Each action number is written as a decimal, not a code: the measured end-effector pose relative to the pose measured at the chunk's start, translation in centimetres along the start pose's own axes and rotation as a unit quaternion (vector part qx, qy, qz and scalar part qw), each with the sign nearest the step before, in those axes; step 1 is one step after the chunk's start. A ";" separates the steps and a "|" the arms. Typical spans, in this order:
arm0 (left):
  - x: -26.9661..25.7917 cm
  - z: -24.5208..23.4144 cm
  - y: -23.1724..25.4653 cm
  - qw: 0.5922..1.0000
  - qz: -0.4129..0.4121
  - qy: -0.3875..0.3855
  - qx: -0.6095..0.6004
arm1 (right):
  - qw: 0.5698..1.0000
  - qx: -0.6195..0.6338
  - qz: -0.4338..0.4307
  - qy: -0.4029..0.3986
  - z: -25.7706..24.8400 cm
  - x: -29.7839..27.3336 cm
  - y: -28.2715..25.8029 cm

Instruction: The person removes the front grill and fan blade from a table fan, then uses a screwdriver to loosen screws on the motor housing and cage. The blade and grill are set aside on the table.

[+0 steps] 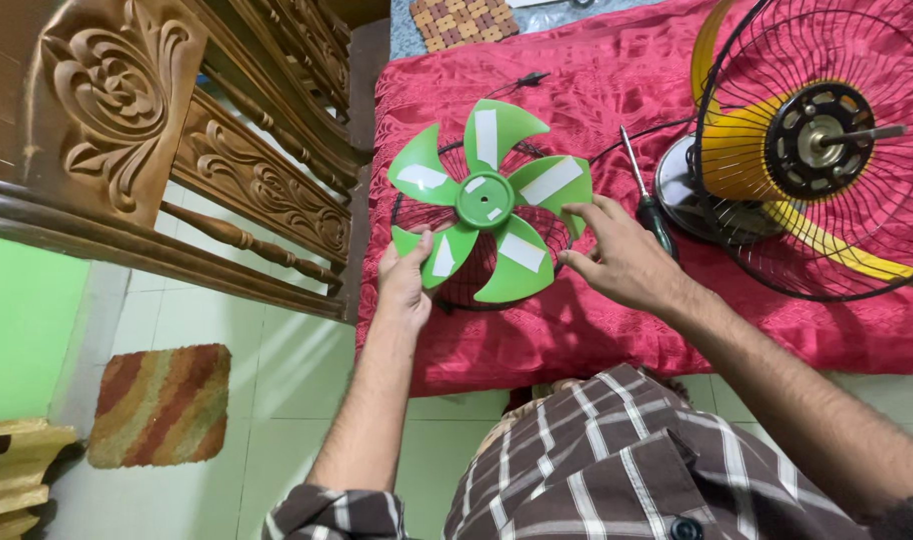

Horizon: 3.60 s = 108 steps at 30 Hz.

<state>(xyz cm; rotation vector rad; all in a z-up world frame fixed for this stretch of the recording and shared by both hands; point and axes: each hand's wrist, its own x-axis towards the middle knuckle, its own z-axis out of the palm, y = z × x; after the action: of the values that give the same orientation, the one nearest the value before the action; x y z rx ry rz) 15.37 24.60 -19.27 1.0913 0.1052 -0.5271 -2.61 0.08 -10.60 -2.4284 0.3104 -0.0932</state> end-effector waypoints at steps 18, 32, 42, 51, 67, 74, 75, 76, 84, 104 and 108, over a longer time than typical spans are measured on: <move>2.3 -0.2 -3.3 0.980 0.084 0.098 0.153 | 0.998 0.001 0.026 -0.062 2.1 2.1 2.5; -1.3 6.4 2.1 0.724 0.347 0.188 0.566 | 0.998 0.023 0.060 0.000 -0.1 0.6 2.7; -4.4 13.2 0.3 0.780 0.377 0.011 0.499 | 0.989 0.083 0.073 0.098 -0.9 -3.0 4.8; -6.1 17.1 -3.6 0.834 0.250 -0.162 0.465 | 0.975 0.105 0.177 0.088 -1.6 -7.5 5.9; -3.8 19.3 -16.6 0.764 0.163 -0.280 0.558 | 0.957 0.068 0.233 0.156 -1.6 -13.5 8.4; -4.0 22.3 -18.1 0.808 -0.082 -0.204 0.546 | 0.945 0.088 0.293 0.120 -2.3 -14.3 8.4; -4.2 22.8 -18.1 0.804 -0.084 -0.196 0.555 | 0.947 0.090 0.284 0.122 -2.3 -14.4 8.3; -4.2 23.0 -18.1 0.802 -0.086 -0.186 0.562 | 0.951 0.092 0.267 0.128 -2.3 -14.5 8.2; -1.3 22.5 -20.6 0.812 -0.201 -0.191 0.514 | 0.953 0.130 0.240 0.131 -2.5 -14.3 7.6; -6.2 16.8 -11.5 0.933 -0.196 -0.260 0.152 | 0.957 0.202 0.206 -0.006 -7.8 -13.0 4.3; -6.2 16.3 -9.4 0.932 -0.151 -0.303 0.130 | 0.932 0.323 0.158 0.054 -8.3 -12.2 4.1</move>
<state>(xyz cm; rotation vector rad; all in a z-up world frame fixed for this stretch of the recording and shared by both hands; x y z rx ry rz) 2.84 9.35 -17.21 1.1284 -0.3539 -1.1609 -16.46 -5.13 -6.65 -1.7010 0.6115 -0.1588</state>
